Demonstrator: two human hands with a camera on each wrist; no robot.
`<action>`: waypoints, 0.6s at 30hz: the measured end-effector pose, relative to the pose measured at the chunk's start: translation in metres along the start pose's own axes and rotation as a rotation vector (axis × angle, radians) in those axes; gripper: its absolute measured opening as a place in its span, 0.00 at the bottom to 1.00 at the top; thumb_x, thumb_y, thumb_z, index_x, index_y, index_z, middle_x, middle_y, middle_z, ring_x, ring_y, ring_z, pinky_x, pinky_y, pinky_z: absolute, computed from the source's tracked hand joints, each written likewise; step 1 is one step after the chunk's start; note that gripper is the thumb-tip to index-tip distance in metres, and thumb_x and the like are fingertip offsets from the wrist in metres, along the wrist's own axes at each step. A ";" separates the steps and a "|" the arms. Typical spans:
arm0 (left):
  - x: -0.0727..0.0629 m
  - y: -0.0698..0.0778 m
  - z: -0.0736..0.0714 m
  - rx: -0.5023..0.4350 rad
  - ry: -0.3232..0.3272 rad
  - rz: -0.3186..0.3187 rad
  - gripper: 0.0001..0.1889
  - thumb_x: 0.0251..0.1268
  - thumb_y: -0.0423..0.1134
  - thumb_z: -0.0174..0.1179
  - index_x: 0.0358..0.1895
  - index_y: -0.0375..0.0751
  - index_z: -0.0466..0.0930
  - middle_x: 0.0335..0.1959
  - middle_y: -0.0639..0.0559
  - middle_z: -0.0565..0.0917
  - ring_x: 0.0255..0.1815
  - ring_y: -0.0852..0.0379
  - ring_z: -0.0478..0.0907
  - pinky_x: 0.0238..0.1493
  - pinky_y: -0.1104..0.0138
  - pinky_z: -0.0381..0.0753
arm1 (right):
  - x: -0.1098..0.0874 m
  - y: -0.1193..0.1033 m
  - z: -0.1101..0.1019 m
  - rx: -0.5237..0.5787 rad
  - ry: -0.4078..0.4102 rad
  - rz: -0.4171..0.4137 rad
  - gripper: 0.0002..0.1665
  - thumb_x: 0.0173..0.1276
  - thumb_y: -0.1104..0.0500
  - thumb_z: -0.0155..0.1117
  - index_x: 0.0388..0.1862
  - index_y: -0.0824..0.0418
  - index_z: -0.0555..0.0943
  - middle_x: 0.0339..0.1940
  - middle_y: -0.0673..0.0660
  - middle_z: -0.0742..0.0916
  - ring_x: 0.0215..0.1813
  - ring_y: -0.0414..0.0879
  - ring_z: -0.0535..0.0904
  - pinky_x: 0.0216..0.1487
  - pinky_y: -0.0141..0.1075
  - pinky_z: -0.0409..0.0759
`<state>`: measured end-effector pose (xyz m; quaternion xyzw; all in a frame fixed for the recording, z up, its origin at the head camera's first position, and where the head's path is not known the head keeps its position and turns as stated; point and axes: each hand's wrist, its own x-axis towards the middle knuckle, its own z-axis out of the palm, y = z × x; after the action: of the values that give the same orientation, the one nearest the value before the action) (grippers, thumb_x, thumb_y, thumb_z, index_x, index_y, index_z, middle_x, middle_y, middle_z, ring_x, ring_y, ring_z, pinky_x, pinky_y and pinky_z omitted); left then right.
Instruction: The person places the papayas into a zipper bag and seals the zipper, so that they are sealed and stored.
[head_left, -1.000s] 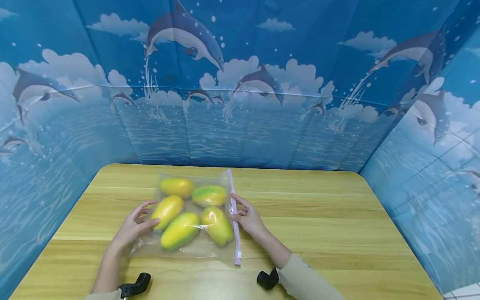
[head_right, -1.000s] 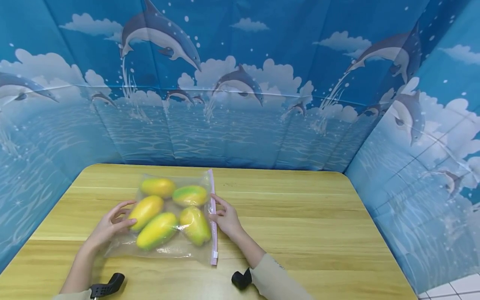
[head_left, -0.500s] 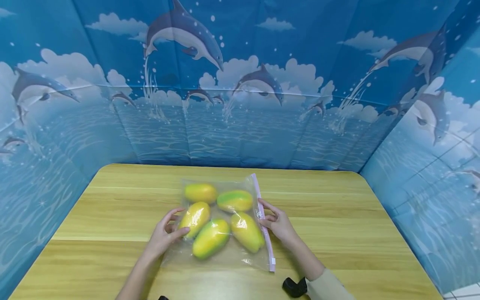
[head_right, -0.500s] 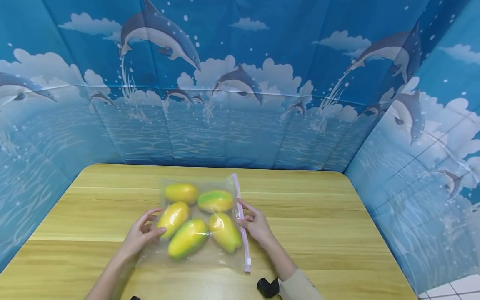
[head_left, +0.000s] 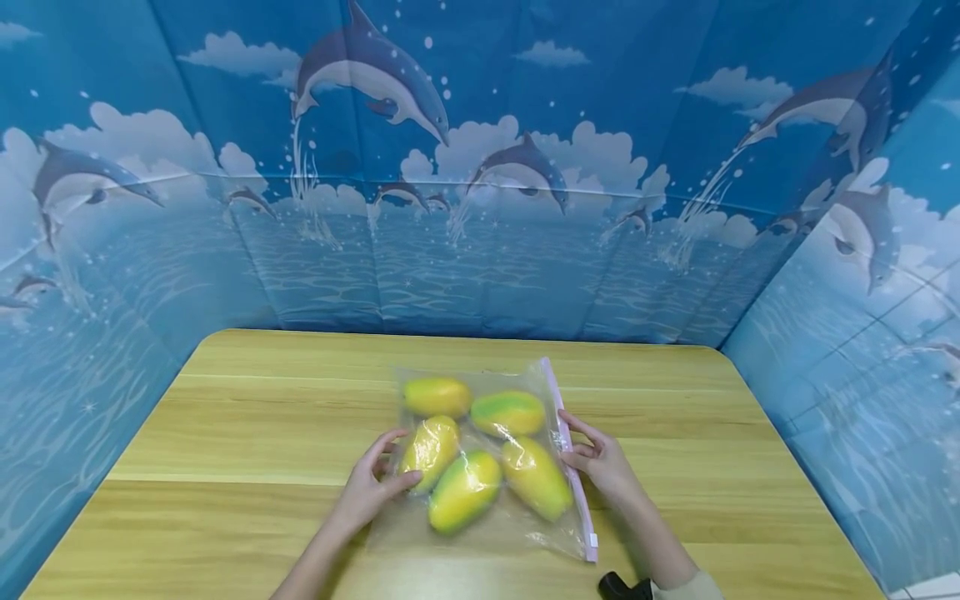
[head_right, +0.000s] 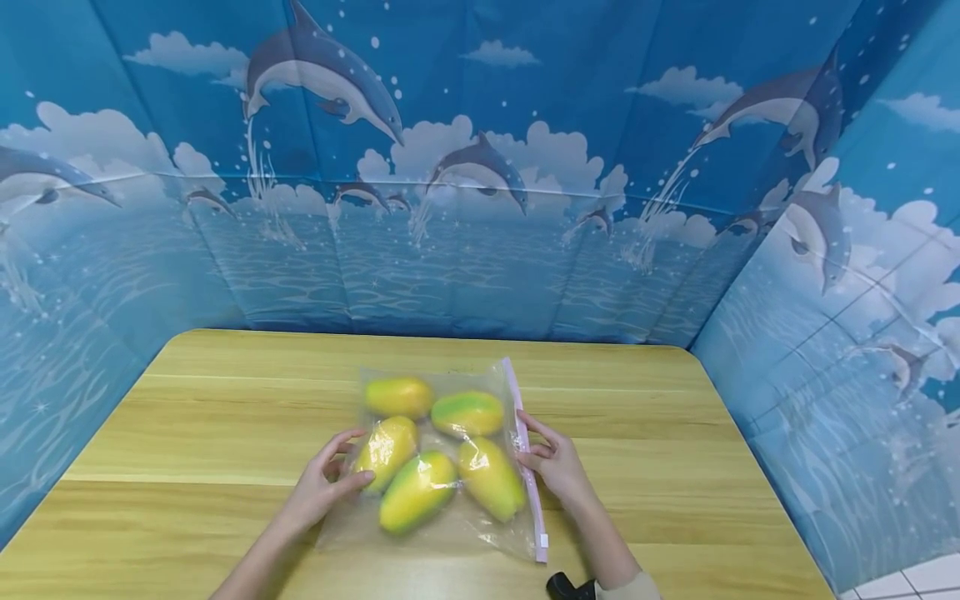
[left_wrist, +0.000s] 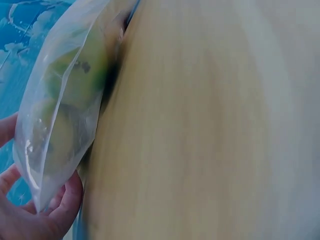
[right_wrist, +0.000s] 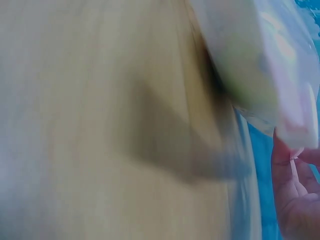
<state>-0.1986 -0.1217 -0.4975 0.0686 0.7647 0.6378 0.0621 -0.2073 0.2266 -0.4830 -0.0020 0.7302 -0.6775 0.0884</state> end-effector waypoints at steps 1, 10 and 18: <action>0.000 0.000 0.002 -0.004 0.003 -0.001 0.32 0.50 0.34 0.66 0.62 0.45 0.66 0.53 0.36 0.67 0.34 0.53 0.71 0.22 0.68 0.80 | -0.001 0.001 -0.002 0.005 0.001 -0.004 0.39 0.58 0.76 0.55 0.69 0.61 0.61 0.64 0.64 0.66 0.35 0.39 0.80 0.35 0.28 0.79; -0.008 0.032 0.014 0.034 0.024 0.010 0.31 0.49 0.32 0.65 0.61 0.39 0.67 0.51 0.36 0.69 0.29 0.54 0.68 0.18 0.72 0.77 | -0.005 0.005 -0.007 -0.002 0.035 0.030 0.38 0.59 0.75 0.55 0.69 0.60 0.61 0.63 0.63 0.66 0.37 0.40 0.80 0.37 0.28 0.79; -0.007 0.039 0.014 0.058 -0.006 -0.026 0.32 0.51 0.34 0.65 0.63 0.38 0.65 0.52 0.35 0.67 0.31 0.53 0.69 0.22 0.70 0.78 | -0.005 0.006 -0.007 0.009 0.033 0.022 0.39 0.59 0.75 0.54 0.69 0.60 0.60 0.64 0.65 0.65 0.37 0.40 0.79 0.36 0.28 0.79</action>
<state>-0.1877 -0.1028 -0.4614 0.0623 0.7834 0.6143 0.0705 -0.2026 0.2345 -0.4874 0.0178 0.7286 -0.6796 0.0837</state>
